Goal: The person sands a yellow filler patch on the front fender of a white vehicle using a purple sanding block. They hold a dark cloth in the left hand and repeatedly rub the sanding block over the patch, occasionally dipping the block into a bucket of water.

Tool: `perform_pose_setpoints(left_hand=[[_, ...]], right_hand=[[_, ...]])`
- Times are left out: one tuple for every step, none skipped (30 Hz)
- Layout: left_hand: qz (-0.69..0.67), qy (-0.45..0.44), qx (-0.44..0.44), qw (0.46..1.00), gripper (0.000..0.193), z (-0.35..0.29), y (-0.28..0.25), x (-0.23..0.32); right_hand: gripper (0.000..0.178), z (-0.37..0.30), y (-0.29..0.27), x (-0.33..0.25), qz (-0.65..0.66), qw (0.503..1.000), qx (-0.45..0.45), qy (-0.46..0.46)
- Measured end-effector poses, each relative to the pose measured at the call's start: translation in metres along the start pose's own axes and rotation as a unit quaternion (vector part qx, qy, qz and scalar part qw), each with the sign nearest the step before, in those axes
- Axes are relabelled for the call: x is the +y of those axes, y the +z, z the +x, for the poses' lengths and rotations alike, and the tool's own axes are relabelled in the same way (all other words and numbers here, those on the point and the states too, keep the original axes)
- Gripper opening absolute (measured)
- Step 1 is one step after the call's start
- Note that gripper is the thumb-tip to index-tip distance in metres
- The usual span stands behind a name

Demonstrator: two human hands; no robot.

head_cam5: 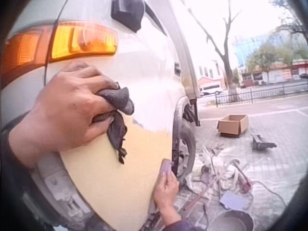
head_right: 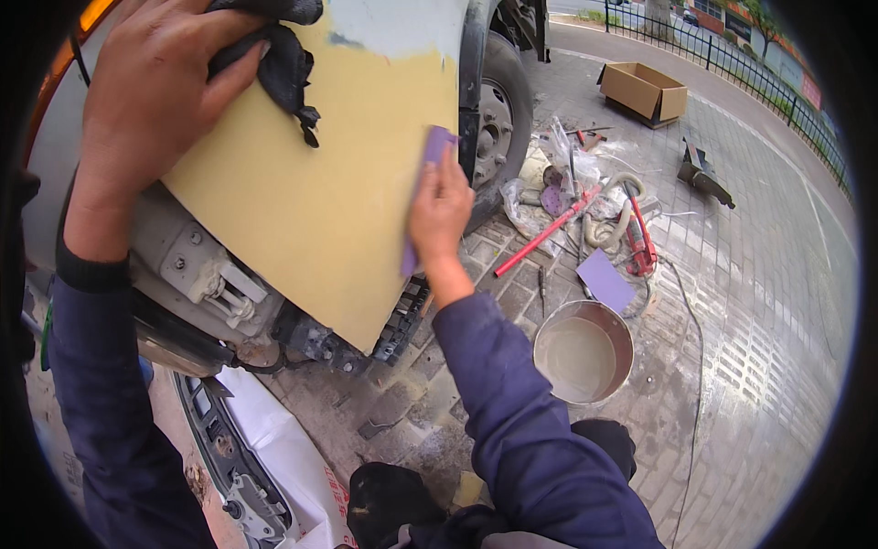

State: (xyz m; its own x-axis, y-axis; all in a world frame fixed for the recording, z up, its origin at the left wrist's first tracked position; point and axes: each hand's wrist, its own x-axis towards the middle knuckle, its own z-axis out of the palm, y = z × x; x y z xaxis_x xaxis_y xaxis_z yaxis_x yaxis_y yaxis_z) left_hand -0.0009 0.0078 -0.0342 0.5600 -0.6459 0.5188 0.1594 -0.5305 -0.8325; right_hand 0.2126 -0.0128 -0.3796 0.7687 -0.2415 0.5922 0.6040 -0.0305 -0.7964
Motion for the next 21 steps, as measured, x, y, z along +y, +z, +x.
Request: perform_pose_setpoints(left_hand=[[-0.009,0.005,0.002,1.0,0.02,0.001,-0.001,-0.003],[-0.017,0.009,0.004,1.0,0.02,0.002,-0.003,-0.006],[-0.017,0.019,0.022,0.999,0.02,0.003,-0.002,-0.007],[-0.003,0.02,0.023,1.0,0.02,0.002,-0.002,-0.007],[0.011,0.021,0.024,0.999,0.02,0.002,-0.002,-0.006],[0.041,0.017,0.01,0.999,0.02,0.001,-0.002,-0.004],[0.04,0.008,0.003,0.999,0.019,0.001,-0.001,-0.003],[0.04,-0.001,-0.005,0.999,0.019,0.0,-0.001,-0.002],[0.0,-0.017,-0.01,1.0,0.019,-0.001,-0.002,-0.001],[-0.008,-0.013,0.0,1.0,0.019,-0.001,-0.002,-0.002],[-0.016,-0.008,0.01,1.0,0.019,0.0,-0.001,-0.002],[-0.024,-0.003,0.02,0.999,0.02,0.0,-0.002,-0.003],[-0.016,0.014,0.034,0.999,0.02,0.001,-0.001,-0.005],[-0.015,0.022,0.043,0.999,0.02,0.001,0.0,-0.006],[-0.014,0.03,0.052,0.998,0.021,0.001,0.001,-0.006],[-0.013,0.027,0.053,0.998,0.021,0.001,0.002,-0.006],[-0.006,0.019,0.047,0.999,0.021,0.0,0.003,-0.004],[0.0,0.011,0.041,0.999,0.021,0.0,0.004,-0.004],[0.014,-0.006,0.028,1.0,0.022,-0.002,0.004,0.0],[0.01,-0.001,0.026,1.0,0.022,-0.003,0.005,0.0],[0.007,0.003,0.024,1.0,0.022,-0.003,0.005,0.001]], right_hand=[[0.05,0.003,0.001,0.005,0.021,0.995,0.003,0.095],[0.05,0.006,0.001,0.008,0.041,0.981,0.029,0.19],[0.051,0.009,0.002,0.009,0.027,0.978,-0.014,0.205],[0.051,0.011,0.003,0.011,0.016,0.979,-0.007,0.202],[0.052,0.012,0.004,0.013,0.005,0.982,0.019,0.185],[0.05,0.012,0.006,0.015,0.034,0.991,0.019,0.125],[0.049,0.013,0.007,0.017,0.014,0.999,0.014,0.045],[0.047,0.013,0.008,0.019,0.008,0.996,0.008,-0.094],[0.045,0.013,0.009,0.021,0.007,0.993,0.02,-0.118],[0.046,0.013,0.009,0.024,0.017,0.999,0.035,-0.035],[0.046,0.014,0.01,0.027,0.032,0.999,0.037,0.024],[0.047,0.015,0.01,0.03,0.06,0.997,0.029,0.031],[0.05,0.015,0.01,0.034,0.029,0.99,0.036,0.132],[0.051,0.015,0.01,0.038,0.016,0.986,0.005,0.164],[0.051,0.015,0.01,0.042,0.016,0.987,0.004,0.158],[0.052,0.015,0.01,0.046,0.025,0.992,0.02,0.122],[0.052,0.015,0.01,0.049,0.055,0.991,-0.002,0.12],[0.053,0.015,0.009,0.051,0.068,0.997,-0.009,0.034],[0.053,0.014,0.009,0.053,0.06,0.998,0.001,0.032],[0.053,0.014,0.009,0.054,0.065,0.997,-0.017,-0.031],[0.054,0.014,0.008,0.054,0.057,0.997,-0.004,0.06]])
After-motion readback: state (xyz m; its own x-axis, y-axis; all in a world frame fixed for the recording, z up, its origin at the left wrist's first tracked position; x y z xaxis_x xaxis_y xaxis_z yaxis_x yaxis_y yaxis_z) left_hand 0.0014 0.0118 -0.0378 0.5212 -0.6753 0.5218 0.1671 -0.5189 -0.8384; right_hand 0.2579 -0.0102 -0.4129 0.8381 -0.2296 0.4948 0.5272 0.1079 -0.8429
